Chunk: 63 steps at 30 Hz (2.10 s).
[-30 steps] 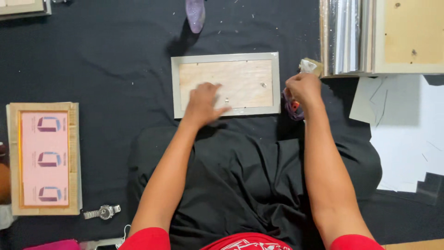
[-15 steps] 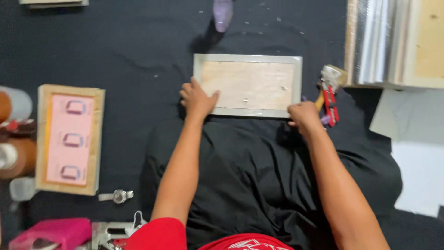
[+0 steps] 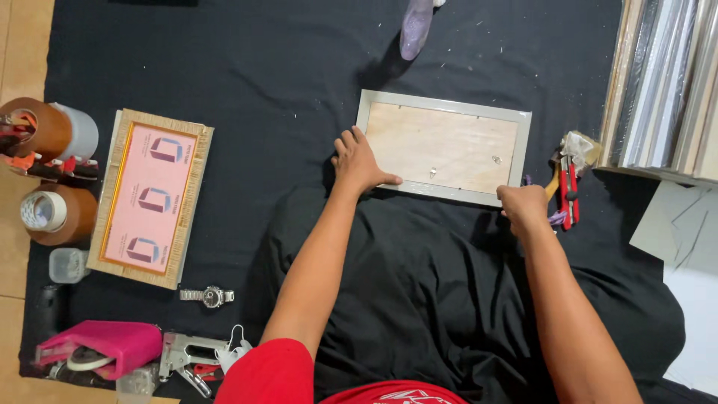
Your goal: The person assembles a picture frame by first using a utility knife to trim the edges of a plastic film on the back. They then remove a wooden backing board, place a white paper insert into the frame, and finally clean the glass surface with a brush and a cloth.
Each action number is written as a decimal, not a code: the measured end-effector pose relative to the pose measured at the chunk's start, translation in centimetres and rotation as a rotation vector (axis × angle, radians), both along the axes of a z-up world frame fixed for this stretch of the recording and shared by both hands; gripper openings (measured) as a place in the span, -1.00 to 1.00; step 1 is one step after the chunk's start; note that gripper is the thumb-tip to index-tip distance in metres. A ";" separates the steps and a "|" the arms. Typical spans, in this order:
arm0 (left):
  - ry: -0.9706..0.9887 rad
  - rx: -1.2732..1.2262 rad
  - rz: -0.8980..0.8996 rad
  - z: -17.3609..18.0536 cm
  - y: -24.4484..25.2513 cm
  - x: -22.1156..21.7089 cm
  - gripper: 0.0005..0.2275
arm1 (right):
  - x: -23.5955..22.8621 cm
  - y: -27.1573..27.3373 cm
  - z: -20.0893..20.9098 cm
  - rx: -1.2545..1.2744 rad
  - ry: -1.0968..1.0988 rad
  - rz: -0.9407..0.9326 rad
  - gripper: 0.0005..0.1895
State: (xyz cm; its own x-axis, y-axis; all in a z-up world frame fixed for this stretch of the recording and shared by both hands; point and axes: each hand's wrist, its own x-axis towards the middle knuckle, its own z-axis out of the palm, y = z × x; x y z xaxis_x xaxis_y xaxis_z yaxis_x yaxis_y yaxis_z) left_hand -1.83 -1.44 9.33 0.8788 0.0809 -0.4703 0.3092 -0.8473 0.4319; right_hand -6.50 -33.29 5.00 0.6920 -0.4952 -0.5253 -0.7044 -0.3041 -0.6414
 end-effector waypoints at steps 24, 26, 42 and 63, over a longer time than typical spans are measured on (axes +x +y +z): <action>-0.060 0.211 -0.115 -4.7 -0.5 0.9 0.39 | 1.2 1.8 1.2 -0.114 0.060 -0.083 -0.31; -0.061 0.195 -0.120 -4.3 -0.5 0.8 0.38 | 1.2 1.8 1.2 -0.131 0.077 -0.086 -0.33; -0.079 0.183 -0.121 -5.3 0.2 0.7 0.40 | 3.5 1.0 -1.9 -0.235 0.387 0.031 -0.35; -1.077 0.078 -0.929 -16.7 -18.9 1.2 -0.21 | 3.2 -3.0 -12.3 -0.719 0.441 0.737 -0.53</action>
State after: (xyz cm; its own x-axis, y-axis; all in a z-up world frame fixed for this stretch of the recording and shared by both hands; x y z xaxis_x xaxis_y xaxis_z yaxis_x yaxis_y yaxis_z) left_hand -0.64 -20.33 -7.34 0.5457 -0.7195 0.4296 -0.8073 -0.5889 0.0392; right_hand -3.34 -36.32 -7.34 0.7652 -0.3281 -0.5540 -0.3215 -0.9402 0.1127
